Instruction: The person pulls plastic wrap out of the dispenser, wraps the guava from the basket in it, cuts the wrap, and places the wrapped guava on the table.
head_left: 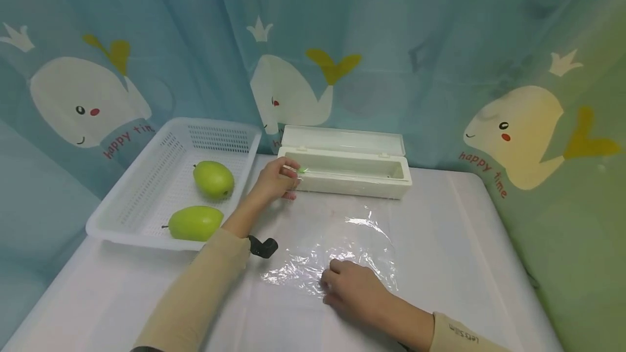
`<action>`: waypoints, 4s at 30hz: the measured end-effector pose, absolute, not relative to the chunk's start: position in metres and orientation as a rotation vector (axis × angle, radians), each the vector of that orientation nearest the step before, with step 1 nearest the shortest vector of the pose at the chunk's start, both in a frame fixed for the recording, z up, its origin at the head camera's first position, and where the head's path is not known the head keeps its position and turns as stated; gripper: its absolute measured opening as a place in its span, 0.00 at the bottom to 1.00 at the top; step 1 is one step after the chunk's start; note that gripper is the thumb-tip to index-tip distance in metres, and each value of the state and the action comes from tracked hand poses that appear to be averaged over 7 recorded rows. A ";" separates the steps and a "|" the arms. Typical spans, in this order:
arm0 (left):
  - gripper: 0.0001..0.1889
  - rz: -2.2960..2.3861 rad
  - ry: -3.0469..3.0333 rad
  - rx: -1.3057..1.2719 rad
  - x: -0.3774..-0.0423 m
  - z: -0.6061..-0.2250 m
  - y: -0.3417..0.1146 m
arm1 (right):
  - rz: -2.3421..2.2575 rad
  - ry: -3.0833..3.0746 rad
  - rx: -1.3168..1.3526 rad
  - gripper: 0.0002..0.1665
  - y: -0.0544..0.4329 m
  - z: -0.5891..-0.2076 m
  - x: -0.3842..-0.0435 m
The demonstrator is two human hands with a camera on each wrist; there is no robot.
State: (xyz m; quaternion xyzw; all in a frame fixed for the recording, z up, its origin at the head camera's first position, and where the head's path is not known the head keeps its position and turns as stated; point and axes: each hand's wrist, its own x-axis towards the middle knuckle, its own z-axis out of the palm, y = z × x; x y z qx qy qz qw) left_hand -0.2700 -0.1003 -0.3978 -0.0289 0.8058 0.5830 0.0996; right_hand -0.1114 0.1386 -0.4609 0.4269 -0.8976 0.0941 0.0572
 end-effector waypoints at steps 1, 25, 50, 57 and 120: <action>0.19 1.713 2.391 -0.085 -0.270 -0.397 -0.100 | 0.248 -2.677 1.309 0.10 0.139 -0.462 -0.112; 0.10 1.617 2.687 0.046 -0.276 -0.411 -0.103 | 2.142 -2.510 1.135 0.12 0.180 -0.260 -0.216; 0.10 0.812 3.384 0.275 -0.284 -0.422 -0.078 | 2.233 -2.436 0.845 0.13 0.171 -0.210 -0.248; 0.12 0.971 3.290 0.045 -0.275 -0.418 -0.093 | 2.265 -2.390 0.846 0.14 0.175 -0.212 -0.247; 0.10 1.478 2.388 0.211 -0.089 -0.470 -0.143 | 0.931 -3.130 0.605 0.08 0.255 -0.439 -0.106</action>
